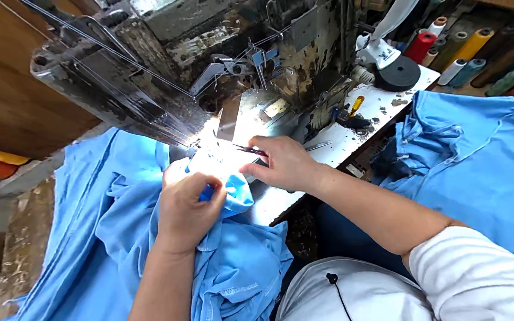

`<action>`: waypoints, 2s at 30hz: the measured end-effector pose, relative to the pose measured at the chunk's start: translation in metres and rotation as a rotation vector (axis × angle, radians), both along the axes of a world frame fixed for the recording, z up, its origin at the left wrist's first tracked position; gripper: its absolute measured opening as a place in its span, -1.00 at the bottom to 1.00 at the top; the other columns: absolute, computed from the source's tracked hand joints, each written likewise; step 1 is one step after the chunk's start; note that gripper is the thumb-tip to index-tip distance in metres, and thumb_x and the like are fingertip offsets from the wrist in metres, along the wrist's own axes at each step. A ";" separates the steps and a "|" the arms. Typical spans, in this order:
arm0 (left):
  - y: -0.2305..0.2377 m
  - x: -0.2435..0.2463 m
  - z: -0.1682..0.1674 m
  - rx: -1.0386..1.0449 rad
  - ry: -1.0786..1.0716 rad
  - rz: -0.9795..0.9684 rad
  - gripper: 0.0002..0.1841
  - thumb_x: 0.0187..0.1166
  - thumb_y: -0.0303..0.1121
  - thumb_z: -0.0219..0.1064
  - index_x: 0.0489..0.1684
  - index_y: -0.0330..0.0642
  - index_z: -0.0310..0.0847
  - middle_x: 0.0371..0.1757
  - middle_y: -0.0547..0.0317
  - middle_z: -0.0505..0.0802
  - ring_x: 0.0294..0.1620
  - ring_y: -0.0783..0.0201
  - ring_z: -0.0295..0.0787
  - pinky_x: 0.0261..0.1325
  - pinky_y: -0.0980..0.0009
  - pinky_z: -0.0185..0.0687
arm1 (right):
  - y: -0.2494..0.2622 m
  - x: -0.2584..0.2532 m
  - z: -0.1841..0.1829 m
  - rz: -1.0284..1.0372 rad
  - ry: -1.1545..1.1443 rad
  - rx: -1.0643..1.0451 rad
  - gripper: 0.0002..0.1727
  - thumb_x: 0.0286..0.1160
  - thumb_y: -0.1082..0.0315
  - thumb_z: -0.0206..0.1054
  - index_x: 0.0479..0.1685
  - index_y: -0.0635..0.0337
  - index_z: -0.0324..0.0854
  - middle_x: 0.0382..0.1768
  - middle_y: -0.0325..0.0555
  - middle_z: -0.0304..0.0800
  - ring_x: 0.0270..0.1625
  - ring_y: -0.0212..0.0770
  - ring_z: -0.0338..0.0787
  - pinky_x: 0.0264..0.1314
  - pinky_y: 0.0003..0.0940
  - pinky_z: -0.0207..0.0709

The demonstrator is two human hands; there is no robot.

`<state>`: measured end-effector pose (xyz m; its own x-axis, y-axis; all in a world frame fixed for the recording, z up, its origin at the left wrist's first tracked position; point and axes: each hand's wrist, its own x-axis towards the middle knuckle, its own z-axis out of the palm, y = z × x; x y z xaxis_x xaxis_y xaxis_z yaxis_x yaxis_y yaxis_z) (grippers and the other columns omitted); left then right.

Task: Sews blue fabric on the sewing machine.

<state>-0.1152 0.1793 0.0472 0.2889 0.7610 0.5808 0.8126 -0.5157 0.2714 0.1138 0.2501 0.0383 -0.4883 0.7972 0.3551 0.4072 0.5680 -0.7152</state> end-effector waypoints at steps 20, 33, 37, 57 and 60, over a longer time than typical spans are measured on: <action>-0.016 0.014 0.007 0.059 0.274 -0.179 -0.75 0.72 -0.34 0.21 -0.01 -0.24 0.81 0.02 -0.06 0.91 0.01 0.02 0.82 0.10 0.09 0.64 | -0.040 0.000 -0.025 0.232 0.341 -0.231 -0.75 0.63 0.30 0.36 -0.36 0.28 0.76 -0.53 -0.21 0.67 -0.46 -0.47 0.58 -0.35 -0.48 0.46; -0.024 0.009 0.012 -0.023 0.289 -0.179 -0.76 0.70 -0.41 0.20 -0.08 -0.30 0.81 -0.08 -0.15 0.76 -0.17 0.09 0.73 -0.15 0.26 0.67 | -0.032 0.028 -0.019 0.150 0.074 -0.200 -0.64 0.57 0.03 0.44 0.07 0.12 0.80 -0.26 -0.14 0.80 -0.23 -0.24 0.75 -0.17 -0.15 0.64; -0.017 0.010 0.020 -0.047 0.336 -0.090 -0.72 0.68 -0.37 0.18 -0.15 -0.32 0.82 -0.10 -0.11 0.75 -0.14 0.07 0.71 -0.11 0.21 0.66 | -0.033 0.038 -0.012 0.045 -0.023 -0.070 -0.48 0.62 -0.12 0.34 0.43 -0.09 0.74 -0.15 -0.17 0.72 -0.14 -0.22 0.75 -0.21 -0.17 0.64; -0.013 0.026 0.014 -0.048 0.162 0.038 -0.71 0.67 -0.30 0.25 -0.21 -0.36 0.81 -0.10 -0.06 0.73 -0.17 0.23 0.64 -0.09 0.37 0.58 | -0.007 0.055 -0.036 0.176 -0.240 0.102 -0.81 0.49 0.15 0.51 -0.04 -0.06 0.90 -0.20 -0.20 0.87 -0.01 -0.10 0.80 0.00 -0.03 0.66; -0.017 0.023 0.004 -0.076 0.082 0.155 -0.69 0.68 -0.23 0.26 -0.20 -0.33 0.80 -0.10 -0.06 0.74 -0.09 0.20 0.67 0.02 0.28 0.58 | 0.011 0.063 -0.088 0.166 -0.330 0.193 -0.70 0.50 0.03 0.49 0.04 -0.04 0.90 -0.06 -0.07 0.80 0.11 0.04 0.73 0.16 0.03 0.63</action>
<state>-0.0927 0.1627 0.0515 0.2087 0.8410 0.4992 0.9018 -0.3630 0.2345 0.1771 0.2612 -0.0501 -0.7171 0.6323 0.2933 0.4884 0.7560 -0.4358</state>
